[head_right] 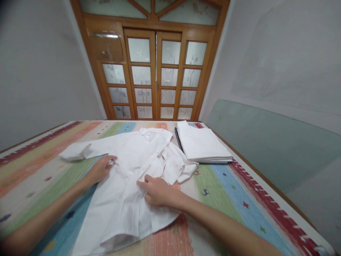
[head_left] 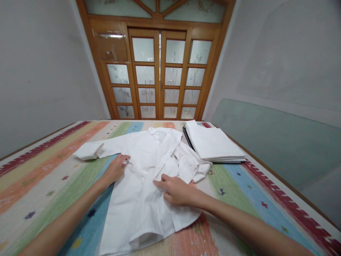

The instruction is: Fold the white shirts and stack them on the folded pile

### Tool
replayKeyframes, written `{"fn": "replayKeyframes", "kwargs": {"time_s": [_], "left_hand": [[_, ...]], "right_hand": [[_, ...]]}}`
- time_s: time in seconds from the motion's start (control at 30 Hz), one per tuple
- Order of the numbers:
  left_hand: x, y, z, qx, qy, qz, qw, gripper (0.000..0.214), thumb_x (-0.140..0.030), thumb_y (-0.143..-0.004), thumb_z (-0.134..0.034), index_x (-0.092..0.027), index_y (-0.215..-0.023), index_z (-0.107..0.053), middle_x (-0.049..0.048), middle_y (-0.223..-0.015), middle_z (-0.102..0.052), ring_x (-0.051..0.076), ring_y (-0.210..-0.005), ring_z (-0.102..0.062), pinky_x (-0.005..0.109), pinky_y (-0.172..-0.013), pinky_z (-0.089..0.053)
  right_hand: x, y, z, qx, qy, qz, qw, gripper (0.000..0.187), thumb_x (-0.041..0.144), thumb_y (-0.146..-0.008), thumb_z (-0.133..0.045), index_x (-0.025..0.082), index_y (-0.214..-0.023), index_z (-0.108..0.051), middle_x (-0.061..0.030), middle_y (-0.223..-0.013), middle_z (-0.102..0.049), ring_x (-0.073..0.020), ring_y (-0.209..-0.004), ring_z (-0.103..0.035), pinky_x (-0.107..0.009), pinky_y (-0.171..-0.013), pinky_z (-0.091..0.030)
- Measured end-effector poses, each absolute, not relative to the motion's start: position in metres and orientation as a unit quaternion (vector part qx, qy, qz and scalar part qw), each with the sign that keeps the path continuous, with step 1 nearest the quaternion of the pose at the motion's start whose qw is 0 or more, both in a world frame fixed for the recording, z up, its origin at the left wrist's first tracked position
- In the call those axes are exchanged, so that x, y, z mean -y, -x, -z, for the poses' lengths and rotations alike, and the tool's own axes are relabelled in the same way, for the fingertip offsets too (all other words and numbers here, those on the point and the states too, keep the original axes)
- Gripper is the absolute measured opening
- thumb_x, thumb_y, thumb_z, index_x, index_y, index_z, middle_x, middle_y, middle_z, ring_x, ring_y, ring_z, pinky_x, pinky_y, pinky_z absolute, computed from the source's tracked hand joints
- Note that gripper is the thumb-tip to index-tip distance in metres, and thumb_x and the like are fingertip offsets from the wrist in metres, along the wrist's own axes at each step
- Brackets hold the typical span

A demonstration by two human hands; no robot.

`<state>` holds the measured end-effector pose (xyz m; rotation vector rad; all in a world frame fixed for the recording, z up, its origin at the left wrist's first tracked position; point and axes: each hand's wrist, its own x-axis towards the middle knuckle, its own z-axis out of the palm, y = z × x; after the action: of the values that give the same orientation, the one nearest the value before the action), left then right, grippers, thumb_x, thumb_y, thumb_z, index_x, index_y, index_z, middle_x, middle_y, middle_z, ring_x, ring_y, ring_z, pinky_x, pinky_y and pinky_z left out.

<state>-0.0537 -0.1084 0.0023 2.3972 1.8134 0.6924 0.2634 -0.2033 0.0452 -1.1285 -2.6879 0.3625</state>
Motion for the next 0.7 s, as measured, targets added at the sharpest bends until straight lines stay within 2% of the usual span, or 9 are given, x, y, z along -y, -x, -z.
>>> {"fn": "replayKeyframes", "kwargs": {"time_s": [0.13, 0.2, 0.27, 0.33, 0.4, 0.5, 0.6, 0.7], "left_hand": [[0.117, 0.051, -0.014, -0.581, -0.803, -0.126, -0.037, 0.052, 0.003, -0.075, -0.038, -0.021, -0.109, -0.069, 0.0099, -0.107, -0.068, 0.025, -0.105, -0.06, 0.036, -0.09, -0.047], [0.122, 0.049, -0.022, -0.58, -0.808, -0.074, -0.07, 0.05, 0.002, -0.078, -0.037, -0.021, -0.106, -0.071, 0.0108, -0.104, -0.07, 0.027, -0.104, -0.06, 0.038, -0.088, -0.047], [0.123, 0.045, -0.03, -0.583, -0.807, -0.035, -0.085, 0.041, -0.003, -0.082, -0.04, -0.021, -0.097, -0.074, 0.0114, -0.097, -0.071, 0.027, -0.102, -0.061, 0.038, -0.088, -0.046], [0.122, 0.038, -0.038, -0.59, -0.802, -0.005, -0.092, 0.033, -0.008, -0.083, -0.044, -0.021, -0.087, -0.074, 0.0122, -0.094, -0.072, 0.028, -0.101, -0.062, 0.038, -0.088, -0.045], [0.118, 0.028, -0.044, -0.605, -0.79, 0.019, -0.1, 0.029, -0.012, -0.083, -0.046, -0.019, -0.079, -0.073, 0.0141, -0.09, -0.072, 0.028, -0.099, -0.063, 0.039, -0.087, -0.045], [0.11, 0.008, -0.049, -0.621, -0.778, 0.005, -0.095, 0.026, -0.017, -0.084, -0.047, -0.018, -0.082, -0.073, 0.0147, -0.087, -0.073, 0.029, -0.097, -0.064, 0.038, -0.084, -0.046], [0.102, -0.02, -0.053, -0.612, -0.785, -0.072, -0.061, 0.029, -0.027, -0.09, -0.044, -0.019, -0.094, -0.072, 0.0122, -0.097, -0.073, 0.028, -0.1, -0.063, 0.037, -0.085, -0.047], [0.095, -0.058, -0.059, -0.59, -0.79, -0.166, -0.006, 0.035, -0.042, -0.094, -0.042, -0.02, -0.1, -0.069, 0.0097, -0.105, -0.072, 0.026, -0.102, -0.063, 0.036, -0.087, -0.047]], "right_hand": [[0.21, -0.261, -0.045, 0.912, 0.376, -0.129, 0.098, 0.05, 0.019, -0.082, -0.057, 0.032, -0.13, -0.06, -0.0093, -0.105, -0.069, -0.0234, -0.08, -0.067, -0.033, -0.067, -0.047], [0.211, -0.265, -0.052, 0.911, 0.362, -0.172, 0.1, 0.038, 0.025, -0.087, -0.054, 0.034, -0.122, -0.064, -0.0073, -0.099, -0.071, -0.0227, -0.082, -0.067, -0.032, -0.071, -0.048], [0.208, -0.272, -0.06, 0.907, 0.351, -0.207, 0.111, 0.027, 0.032, -0.095, -0.046, 0.034, -0.107, -0.07, -0.0063, -0.091, -0.072, -0.0215, -0.083, -0.067, -0.031, -0.076, -0.048], [0.2, -0.282, -0.068, 0.899, 0.367, -0.199, 0.134, 0.036, 0.035, -0.1, -0.037, 0.031, -0.091, -0.071, -0.0058, -0.085, -0.072, -0.0203, -0.082, -0.067, -0.03, -0.078, -0.048], [0.187, -0.297, -0.072, 0.881, 0.42, -0.142, 0.168, 0.036, 0.03, -0.1, -0.036, 0.027, -0.085, -0.069, -0.0049, -0.085, -0.071, -0.0197, -0.08, -0.065, -0.031, -0.077, -0.047], [0.162, -0.332, -0.071, 0.817, 0.533, 0.004, 0.218, 0.02, 0.02, -0.09, -0.048, 0.021, -0.093, -0.068, -0.0061, -0.095, -0.069, -0.0216, -0.092, -0.062, -0.032, -0.082, -0.046], [0.142, -0.372, -0.064, 0.745, 0.62, 0.132, 0.209, 0.021, 0.021, -0.087, -0.053, 0.017, -0.102, -0.066, -0.0125, -0.105, -0.065, -0.0269, -0.101, -0.056, -0.037, -0.087, -0.045], [0.134, -0.398, -0.048, 0.705, 0.669, 0.169, 0.164, 0.029, 0.023, -0.086, -0.056, 0.015, -0.113, -0.063, -0.0167, -0.122, -0.059, -0.0323, -0.108, -0.052, -0.041, -0.084, -0.047]]}}
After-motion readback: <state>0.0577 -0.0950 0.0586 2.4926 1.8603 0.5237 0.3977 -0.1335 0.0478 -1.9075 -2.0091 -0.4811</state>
